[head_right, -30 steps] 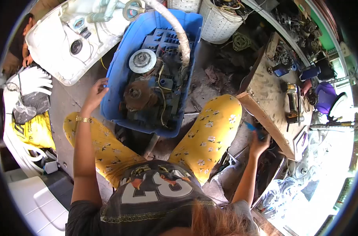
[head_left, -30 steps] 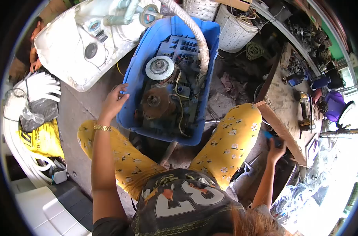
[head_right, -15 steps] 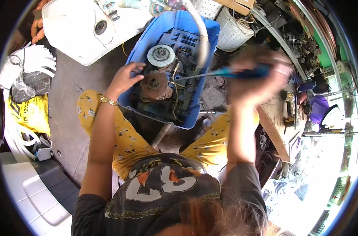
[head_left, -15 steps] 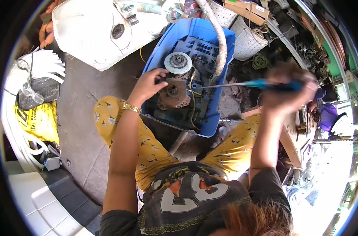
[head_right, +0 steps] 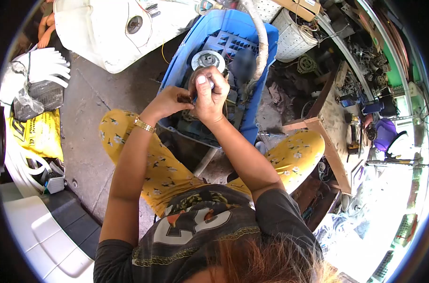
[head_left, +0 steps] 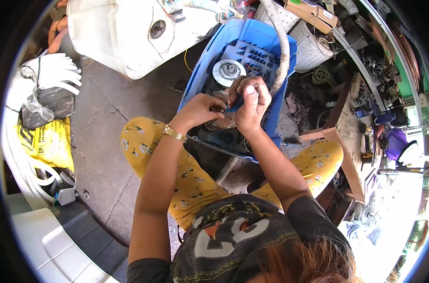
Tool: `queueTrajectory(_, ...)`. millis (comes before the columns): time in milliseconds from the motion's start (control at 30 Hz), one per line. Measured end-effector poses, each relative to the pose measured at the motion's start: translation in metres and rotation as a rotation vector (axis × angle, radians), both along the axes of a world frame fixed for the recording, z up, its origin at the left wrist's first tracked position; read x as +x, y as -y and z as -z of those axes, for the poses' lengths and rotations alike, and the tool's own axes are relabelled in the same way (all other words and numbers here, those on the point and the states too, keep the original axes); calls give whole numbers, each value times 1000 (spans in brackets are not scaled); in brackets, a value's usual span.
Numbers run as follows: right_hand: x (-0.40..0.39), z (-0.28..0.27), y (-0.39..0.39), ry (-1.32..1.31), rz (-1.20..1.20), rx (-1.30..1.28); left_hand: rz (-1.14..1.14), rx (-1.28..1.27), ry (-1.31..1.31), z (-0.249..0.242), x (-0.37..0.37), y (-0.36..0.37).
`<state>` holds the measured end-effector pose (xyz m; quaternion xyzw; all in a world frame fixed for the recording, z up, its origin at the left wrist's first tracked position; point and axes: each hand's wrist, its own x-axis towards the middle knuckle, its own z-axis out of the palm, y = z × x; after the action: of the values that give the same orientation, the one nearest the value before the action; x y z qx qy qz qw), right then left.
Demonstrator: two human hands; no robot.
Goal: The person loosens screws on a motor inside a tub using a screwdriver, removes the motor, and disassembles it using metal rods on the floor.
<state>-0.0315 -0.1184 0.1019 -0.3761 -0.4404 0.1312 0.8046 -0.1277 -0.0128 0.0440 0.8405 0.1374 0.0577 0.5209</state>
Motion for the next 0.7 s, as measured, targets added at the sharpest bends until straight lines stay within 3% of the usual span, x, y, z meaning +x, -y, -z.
queueTrajectory(233,-7,-4,-5,2,133,-136,13,47,-25,-8,1,-5)
queueTrajectory(333,-15,-6,-1,158,313,-244,17,65,-41,-11,-1,-5)
queueTrajectory(467,-21,-12,-2,98,306,-238,24,141,-33,-15,-3,-2)
queueTrajectory(567,-20,-12,-6,-166,102,-252,-60,-20,126,-19,-2,7)
queueTrajectory(633,-20,-14,-14,-175,44,-233,-76,-161,220,-23,0,10)
queueTrajectory(700,-1,-18,-15,-96,-299,-292,-29,-282,254,-25,1,5)
